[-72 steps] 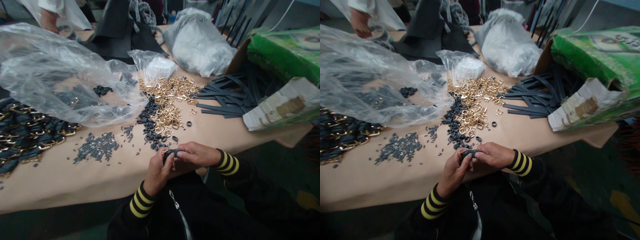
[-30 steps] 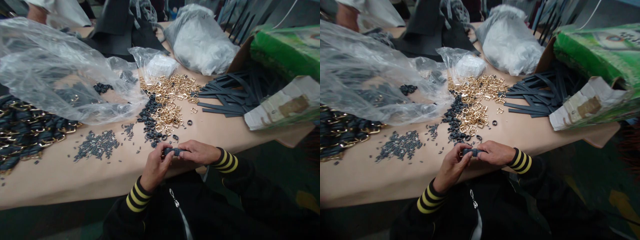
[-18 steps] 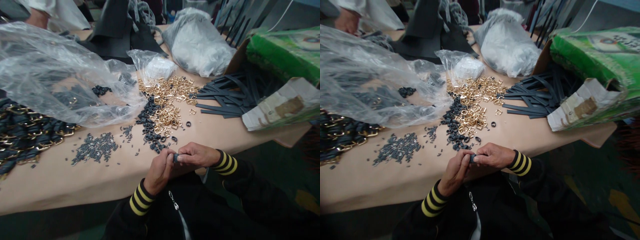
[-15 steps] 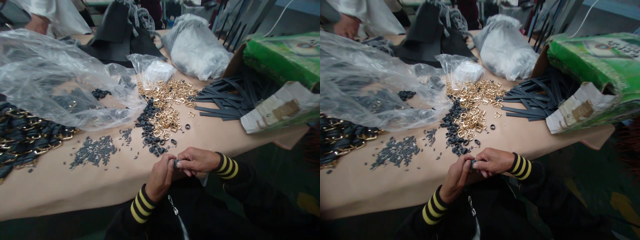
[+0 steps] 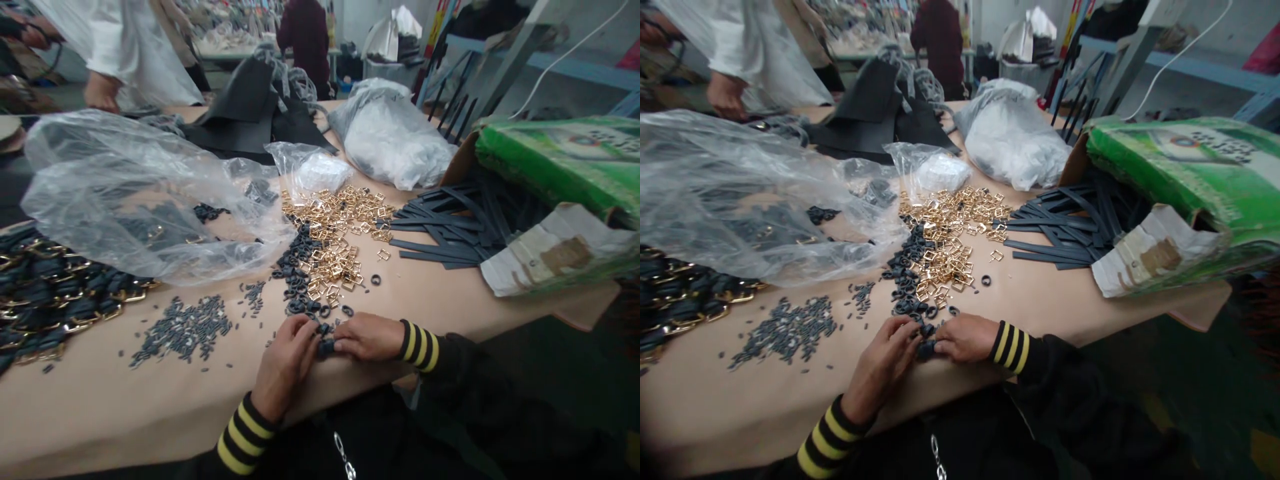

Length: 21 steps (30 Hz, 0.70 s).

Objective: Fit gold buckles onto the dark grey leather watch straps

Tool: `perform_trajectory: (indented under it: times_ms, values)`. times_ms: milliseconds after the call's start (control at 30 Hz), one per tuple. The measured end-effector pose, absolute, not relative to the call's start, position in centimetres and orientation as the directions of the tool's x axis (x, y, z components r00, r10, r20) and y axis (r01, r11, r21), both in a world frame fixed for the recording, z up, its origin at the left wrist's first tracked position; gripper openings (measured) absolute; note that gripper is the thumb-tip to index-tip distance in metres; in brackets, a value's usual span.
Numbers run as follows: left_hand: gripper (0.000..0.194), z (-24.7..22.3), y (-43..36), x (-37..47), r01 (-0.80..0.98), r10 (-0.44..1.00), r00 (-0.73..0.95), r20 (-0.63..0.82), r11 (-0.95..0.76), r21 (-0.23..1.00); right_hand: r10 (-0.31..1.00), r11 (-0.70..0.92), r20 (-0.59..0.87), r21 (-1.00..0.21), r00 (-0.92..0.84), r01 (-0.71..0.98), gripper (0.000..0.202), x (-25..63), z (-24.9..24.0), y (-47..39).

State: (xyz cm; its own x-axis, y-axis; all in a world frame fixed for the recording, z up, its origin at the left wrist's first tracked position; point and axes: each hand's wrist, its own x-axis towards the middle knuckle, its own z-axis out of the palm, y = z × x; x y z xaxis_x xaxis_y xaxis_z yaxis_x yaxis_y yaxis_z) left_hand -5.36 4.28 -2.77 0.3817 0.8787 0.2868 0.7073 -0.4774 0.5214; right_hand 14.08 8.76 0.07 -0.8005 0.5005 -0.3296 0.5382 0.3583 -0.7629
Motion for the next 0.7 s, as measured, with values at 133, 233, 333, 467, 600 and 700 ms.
perform_trajectory:
  times_ms: [133,233,333,467,600,700]
  values:
    - [0.024,-3.0,7.8,-6.6,0.696,0.852,0.463,0.244,-0.52,0.494,0.601,0.323,-0.37,-0.698,-0.708,0.639,0.021,12.9,0.2,11.6]
    - [0.024,-3.2,10.7,-6.3,0.69,0.84,0.459,0.289,-0.542,0.48,0.725,0.415,-0.241,-0.594,-0.645,0.689,0.019,12.6,0.0,13.0]
    - [0.021,-3.3,12.2,-5.6,0.705,0.832,0.435,0.344,-0.553,0.445,0.821,0.412,-0.15,-0.513,-0.551,0.753,0.018,13.0,-0.3,13.1]
    - [0.023,-3.6,10.7,-4.6,0.801,0.795,0.344,0.5,-0.526,0.286,0.862,0.461,0.078,-0.532,-0.501,0.71,0.017,15.4,-0.2,12.2]
    - [0.03,-4.1,8.1,-3.2,0.729,0.706,0.539,0.46,-0.664,0.164,0.967,0.251,0.157,-0.437,-0.202,0.864,0.017,21.0,0.2,12.7]
    - [0.027,-4.1,7.0,-2.7,0.718,0.723,0.565,0.397,-0.668,0.195,0.996,0.045,0.09,-0.291,-0.019,0.956,0.014,25.3,-0.2,13.6]
